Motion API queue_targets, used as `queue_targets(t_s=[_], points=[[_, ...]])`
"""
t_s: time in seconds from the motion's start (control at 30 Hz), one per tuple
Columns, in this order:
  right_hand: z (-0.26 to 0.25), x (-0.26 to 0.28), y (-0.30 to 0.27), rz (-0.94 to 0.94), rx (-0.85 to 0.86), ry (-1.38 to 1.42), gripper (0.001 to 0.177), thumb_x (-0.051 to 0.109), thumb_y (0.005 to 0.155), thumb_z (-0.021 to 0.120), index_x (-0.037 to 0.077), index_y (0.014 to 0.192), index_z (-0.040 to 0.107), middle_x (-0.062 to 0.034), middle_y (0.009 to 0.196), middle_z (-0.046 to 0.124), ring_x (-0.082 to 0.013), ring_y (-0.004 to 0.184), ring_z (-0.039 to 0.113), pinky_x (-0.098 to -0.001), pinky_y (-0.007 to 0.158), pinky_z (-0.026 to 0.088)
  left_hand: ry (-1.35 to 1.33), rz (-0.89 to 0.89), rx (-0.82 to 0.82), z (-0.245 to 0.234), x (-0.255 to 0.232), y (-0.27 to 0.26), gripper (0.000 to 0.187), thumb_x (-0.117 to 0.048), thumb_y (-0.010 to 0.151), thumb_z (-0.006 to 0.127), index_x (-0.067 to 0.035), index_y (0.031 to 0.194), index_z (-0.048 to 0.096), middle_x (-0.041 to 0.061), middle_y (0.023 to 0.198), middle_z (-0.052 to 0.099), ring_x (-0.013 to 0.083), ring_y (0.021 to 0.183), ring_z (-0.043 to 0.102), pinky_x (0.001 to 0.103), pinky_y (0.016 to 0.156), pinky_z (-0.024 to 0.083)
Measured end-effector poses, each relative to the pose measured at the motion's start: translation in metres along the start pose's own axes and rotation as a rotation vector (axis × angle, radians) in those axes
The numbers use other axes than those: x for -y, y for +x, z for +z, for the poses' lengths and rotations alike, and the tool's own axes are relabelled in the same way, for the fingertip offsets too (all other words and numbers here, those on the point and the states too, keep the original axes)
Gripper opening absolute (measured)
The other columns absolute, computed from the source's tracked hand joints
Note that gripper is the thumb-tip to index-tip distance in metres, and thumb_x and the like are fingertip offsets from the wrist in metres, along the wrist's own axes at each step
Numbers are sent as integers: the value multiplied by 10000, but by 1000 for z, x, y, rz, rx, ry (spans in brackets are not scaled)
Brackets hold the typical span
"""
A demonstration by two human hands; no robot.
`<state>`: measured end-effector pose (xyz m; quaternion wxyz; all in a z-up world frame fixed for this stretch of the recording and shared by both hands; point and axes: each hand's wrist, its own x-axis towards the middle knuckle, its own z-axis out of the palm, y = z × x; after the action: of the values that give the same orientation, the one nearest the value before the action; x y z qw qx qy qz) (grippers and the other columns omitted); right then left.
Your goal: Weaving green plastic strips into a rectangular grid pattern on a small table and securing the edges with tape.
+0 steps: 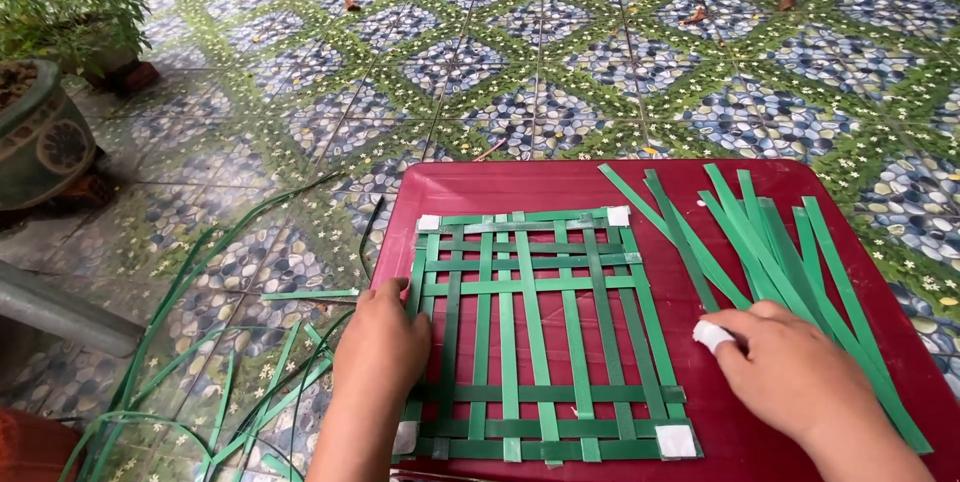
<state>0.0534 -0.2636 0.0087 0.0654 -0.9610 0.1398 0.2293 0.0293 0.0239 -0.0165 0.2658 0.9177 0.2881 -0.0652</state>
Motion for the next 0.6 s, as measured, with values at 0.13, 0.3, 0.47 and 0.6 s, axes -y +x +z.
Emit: queue_targets(t_s=[0.13, 0.3, 0.47, 0.6], points=[[15, -14, 22, 17, -109, 56, 309, 350, 821, 461, 360, 1102, 589, 87, 1135, 562, -168, 1037, 559, -345, 855, 485, 11, 3, 23, -6, -7, -7, 461, -303, 803, 506, -168, 1236, 422, 92, 1210, 455, 312, 1001, 551, 455, 805, 468], [26, -22, 39, 69, -174, 210, 383, 229, 781, 552, 222, 1164, 567, 53, 1030, 687, -201, 976, 607, -346, 828, 480, -73, 20, -37, -14, 0, -6, 529, -286, 762, 511, -138, 1262, 424, 108, 1174, 516, 273, 1025, 547, 430, 868, 443], [24, -16, 36, 79, -125, 302, 371, 275, 781, 634, 167, 1134, 596, 9, 983, 704, -217, 878, 642, -356, 728, 484, -77, 10, -45, -13, -3, -11, 483, -325, 763, 511, -188, 1224, 464, 78, 1163, 494, 281, 1004, 538, 430, 819, 446], [20, -16, 29, 90, -113, 304, 445, 349, 768, 638, 175, 1169, 556, -12, 1116, 634, -239, 977, 617, -380, 783, 493, -13, 191, -173, -1, -8, -15, 451, -273, 779, 553, -121, 1199, 488, 137, 1199, 481, 335, 1070, 453, 486, 870, 412]])
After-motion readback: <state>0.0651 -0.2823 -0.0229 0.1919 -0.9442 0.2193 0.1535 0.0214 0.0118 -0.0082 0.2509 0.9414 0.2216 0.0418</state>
